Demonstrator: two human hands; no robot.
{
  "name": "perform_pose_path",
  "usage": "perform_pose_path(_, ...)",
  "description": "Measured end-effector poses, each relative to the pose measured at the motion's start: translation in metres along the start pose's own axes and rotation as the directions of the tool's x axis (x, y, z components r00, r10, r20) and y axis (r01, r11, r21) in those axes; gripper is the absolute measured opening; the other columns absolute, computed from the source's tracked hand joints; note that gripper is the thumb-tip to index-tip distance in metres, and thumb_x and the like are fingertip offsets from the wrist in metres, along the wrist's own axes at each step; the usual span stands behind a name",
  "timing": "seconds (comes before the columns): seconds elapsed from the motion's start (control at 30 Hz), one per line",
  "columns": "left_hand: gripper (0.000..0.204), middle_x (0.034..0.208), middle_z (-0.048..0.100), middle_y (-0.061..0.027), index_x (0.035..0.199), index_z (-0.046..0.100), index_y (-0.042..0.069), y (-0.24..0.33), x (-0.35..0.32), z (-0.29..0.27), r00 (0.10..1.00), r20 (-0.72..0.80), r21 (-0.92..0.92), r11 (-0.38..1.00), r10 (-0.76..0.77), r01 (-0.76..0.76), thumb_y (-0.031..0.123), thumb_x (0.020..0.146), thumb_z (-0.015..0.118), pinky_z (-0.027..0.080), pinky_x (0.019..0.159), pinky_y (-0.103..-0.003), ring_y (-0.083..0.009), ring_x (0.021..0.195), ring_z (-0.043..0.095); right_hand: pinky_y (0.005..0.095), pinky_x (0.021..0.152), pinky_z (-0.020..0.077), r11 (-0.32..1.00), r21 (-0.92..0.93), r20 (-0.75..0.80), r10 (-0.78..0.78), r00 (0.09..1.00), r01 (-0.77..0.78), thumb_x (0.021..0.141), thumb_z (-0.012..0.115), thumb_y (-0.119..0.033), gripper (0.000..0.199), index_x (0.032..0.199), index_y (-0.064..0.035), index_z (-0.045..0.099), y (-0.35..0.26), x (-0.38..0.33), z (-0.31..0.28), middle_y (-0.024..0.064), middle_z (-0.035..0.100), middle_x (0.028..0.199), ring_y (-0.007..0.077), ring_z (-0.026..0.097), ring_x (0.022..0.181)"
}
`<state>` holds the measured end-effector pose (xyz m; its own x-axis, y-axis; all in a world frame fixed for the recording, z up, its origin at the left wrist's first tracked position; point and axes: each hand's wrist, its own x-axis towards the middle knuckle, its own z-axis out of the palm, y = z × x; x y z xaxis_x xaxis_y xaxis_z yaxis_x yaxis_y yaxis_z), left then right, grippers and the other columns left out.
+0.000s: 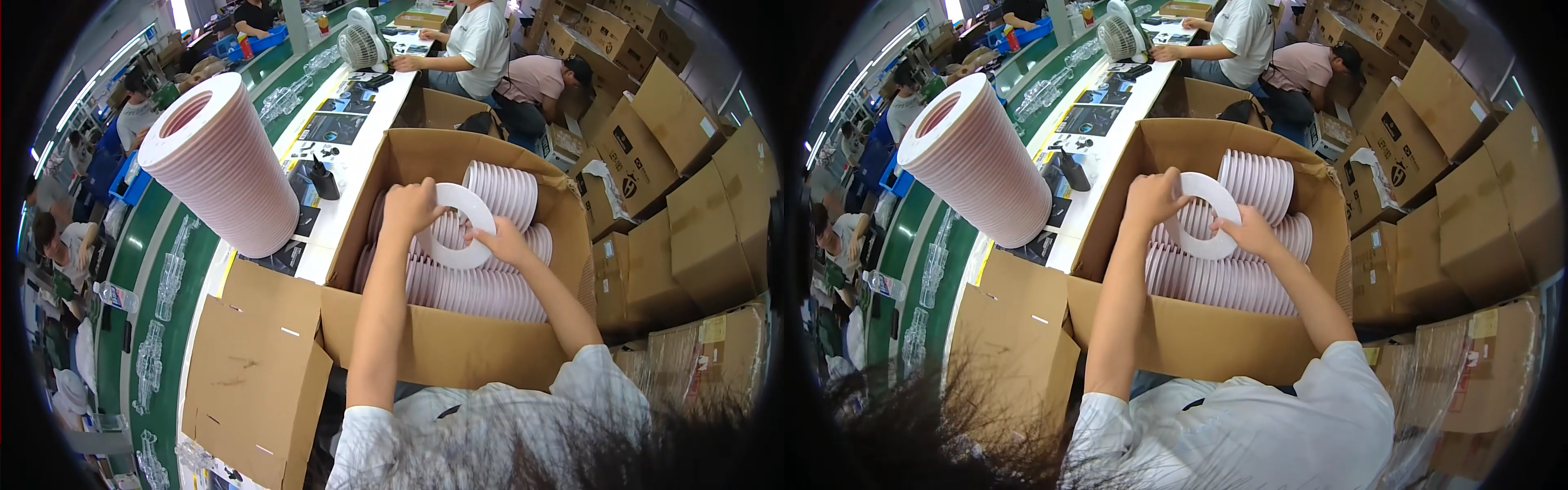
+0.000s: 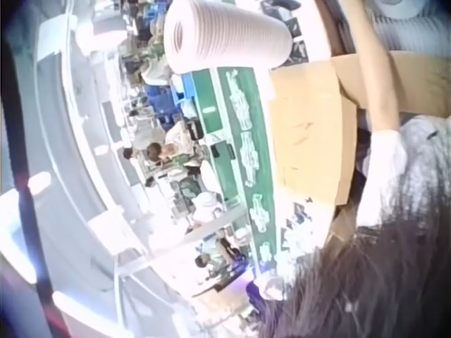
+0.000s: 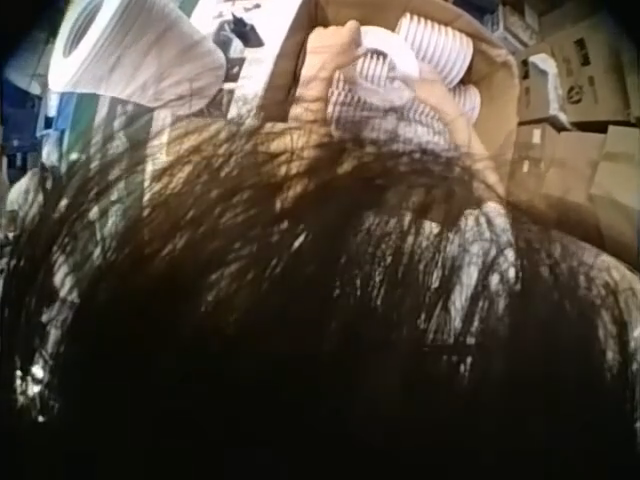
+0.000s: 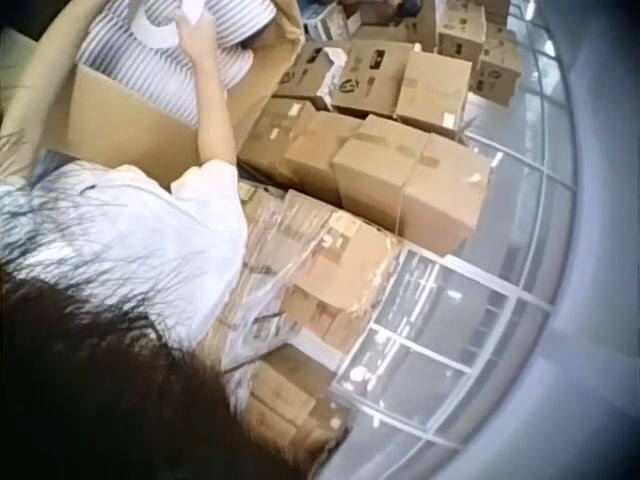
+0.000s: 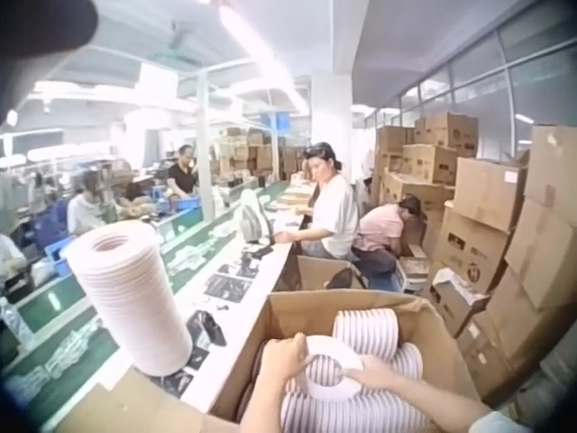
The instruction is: Stacking circular white components from a box onto a pile on an assembly line.
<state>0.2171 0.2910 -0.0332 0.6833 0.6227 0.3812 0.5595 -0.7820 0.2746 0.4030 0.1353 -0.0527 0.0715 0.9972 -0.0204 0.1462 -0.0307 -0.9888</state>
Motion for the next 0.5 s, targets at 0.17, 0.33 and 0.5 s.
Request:
perform_pose_path(0.17, 0.067, 0.120, 0.061, -0.0210, 0.134, 0.046, 0.005, -0.022, -0.011, -0.035, 0.980, 0.033, -0.155, 0.967, -0.197, 0.200, 0.032, 0.079, 0.072, 0.050, 0.088, -0.044, -0.0380, 0.104, 0.061, 0.0382, 0.069, 0.0528, 0.732, -0.664, -0.140, -0.322, 0.936, 0.153, 0.087, 0.060, -0.011, 0.017, 0.100, -0.0023, 0.067, -0.051, 0.024, 0.004, 0.0209, 0.068, 0.082, 0.0309, 0.069, 0.080)
perform_pose_path(0.33, 0.022, 0.092, 0.064, -0.0165, 0.100, 0.060, 0.005, -0.042, -0.035, -0.024, 0.960, -0.255, 0.047, 0.990, -0.116, 0.133, 0.018, 0.083, 0.061, 0.052, 0.071, -0.045, -0.0346, 0.080, 0.065, 0.0447, 0.060, 0.0517, 0.480, -0.862, -0.232, -0.659, 0.716, 0.163, 0.083, 0.059, -0.007, 0.009, 0.090, -0.0018, 0.062, -0.015, 0.078, 0.037, 0.0211, 0.065, 0.076, 0.0357, 0.066, 0.076)
perform_pose_path(0.5, 0.009, 0.073, 0.063, -0.0129, 0.079, 0.061, 0.007, -0.045, -0.048, -0.021, 0.845, -0.512, 0.012, 0.982, -0.155, 0.187, 0.016, 0.079, 0.061, 0.050, 0.056, -0.044, -0.0329, 0.064, 0.063, 0.0453, 0.059, 0.0523, 0.017, -0.860, 0.481, -0.307, 0.821, 0.510, 0.078, 0.057, -0.006, 0.004, 0.081, -0.0034, 0.058, 0.062, 0.104, 0.041, 0.0178, 0.063, 0.073, 0.0366, 0.065, 0.072)
